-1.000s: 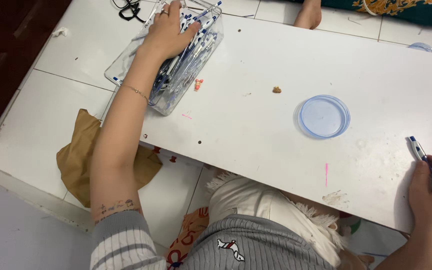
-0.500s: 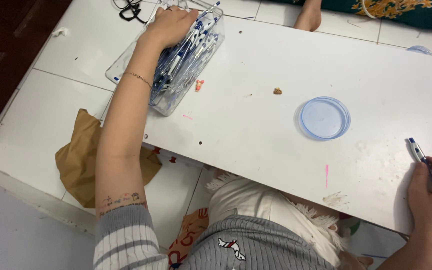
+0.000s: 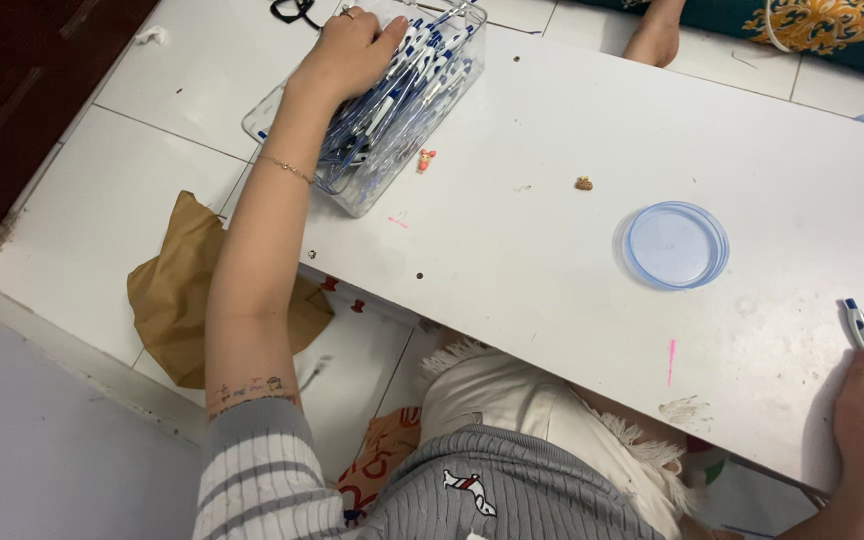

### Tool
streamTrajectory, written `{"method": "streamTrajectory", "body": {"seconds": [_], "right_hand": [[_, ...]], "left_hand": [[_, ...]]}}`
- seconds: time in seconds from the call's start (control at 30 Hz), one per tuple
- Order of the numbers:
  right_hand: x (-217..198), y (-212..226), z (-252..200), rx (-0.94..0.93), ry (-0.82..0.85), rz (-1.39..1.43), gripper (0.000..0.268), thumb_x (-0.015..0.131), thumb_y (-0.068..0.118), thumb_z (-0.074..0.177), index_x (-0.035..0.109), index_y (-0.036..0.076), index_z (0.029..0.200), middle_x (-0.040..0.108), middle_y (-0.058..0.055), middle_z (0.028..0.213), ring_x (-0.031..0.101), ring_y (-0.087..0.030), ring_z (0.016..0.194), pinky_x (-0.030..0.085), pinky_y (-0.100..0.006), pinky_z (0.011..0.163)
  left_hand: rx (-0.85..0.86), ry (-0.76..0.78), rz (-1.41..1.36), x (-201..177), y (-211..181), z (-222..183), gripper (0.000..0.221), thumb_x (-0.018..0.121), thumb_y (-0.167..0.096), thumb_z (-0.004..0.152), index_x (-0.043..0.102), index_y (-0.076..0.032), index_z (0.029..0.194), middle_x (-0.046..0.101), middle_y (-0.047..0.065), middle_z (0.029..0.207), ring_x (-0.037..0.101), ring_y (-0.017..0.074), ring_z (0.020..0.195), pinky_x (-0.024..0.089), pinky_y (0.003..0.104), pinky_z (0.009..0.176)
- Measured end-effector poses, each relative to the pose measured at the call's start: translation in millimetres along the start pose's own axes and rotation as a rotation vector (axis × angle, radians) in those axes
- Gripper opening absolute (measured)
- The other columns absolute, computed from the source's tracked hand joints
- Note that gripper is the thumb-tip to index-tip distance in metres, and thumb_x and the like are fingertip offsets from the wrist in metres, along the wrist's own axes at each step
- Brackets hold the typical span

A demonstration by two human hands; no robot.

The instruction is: The person assembles pens by inserting ink cartridges into pen barrels and snapping the parts together by hand.

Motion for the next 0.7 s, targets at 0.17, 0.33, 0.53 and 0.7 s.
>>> {"method": "streamTrajectory", "body": {"seconds": [0.17, 0.33, 0.53, 0.7], "right_hand": [[5, -20, -1, -0.08, 0.007, -0.029, 0.02, 0.062, 0.009, 0.138, 0.067, -0.003, 0.154, 0.067, -0.024, 0.124, 0.064, -0.037, 0.101, 0.048, -0.045, 0.089], [5, -23, -2, -0.022, 0.007, -0.062, 0.018, 0.065, 0.013, 0.139, 0.068, 0.0, 0.152, 0.066, -0.023, 0.118, 0.064, -0.035, 0.097, 0.049, -0.043, 0.082], [-2, -6, -3, 0.002, 0.048, -0.087, 0.02, 0.063, 0.017, 0.139, 0.067, 0.003, 0.153, 0.069, -0.024, 0.121, 0.066, -0.038, 0.099, 0.049, -0.046, 0.085], [5, -6, 2, 0.068, 0.066, -0.037, 0.025, 0.057, 0.021, 0.135, 0.066, 0.004, 0.15, 0.069, -0.022, 0.132, 0.064, -0.041, 0.115, 0.045, -0.05, 0.097]], "left_hand": [[0.033, -0.032, 0.101, -11, 6, -22, 0.072, 0.034, -0.054, 0.113, 0.061, 0.008, 0.089, 0.058, 0.029, 0.11, 0.06, 0.0451, 0.094, 0.047, 0.056, 0.078], [0.067, -0.02, 0.105, -34, -10, -55, 0.06, 0.034, -0.048, 0.112, 0.058, 0.007, 0.111, 0.057, 0.026, 0.121, 0.054, 0.0465, 0.106, 0.045, 0.059, 0.08], [-0.008, -0.201, 0.423, -81, 14, -144, 0.028, 0.044, -0.013, 0.102, 0.061, 0.007, 0.112, 0.06, 0.031, 0.119, 0.059, 0.0495, 0.101, 0.051, 0.063, 0.073], [-0.735, -0.207, 0.375, -69, 183, -306, 0.027, 0.04, -0.007, 0.1, 0.062, 0.007, 0.104, 0.064, 0.029, 0.096, 0.062, 0.0508, 0.083, 0.05, 0.062, 0.063]]}}
Point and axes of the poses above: each hand's wrist, its own z-axis towards the middle knuckle, its own x-axis out of the palm, y = z × x, the point moved 3 cm from there along z, towards the middle knuckle
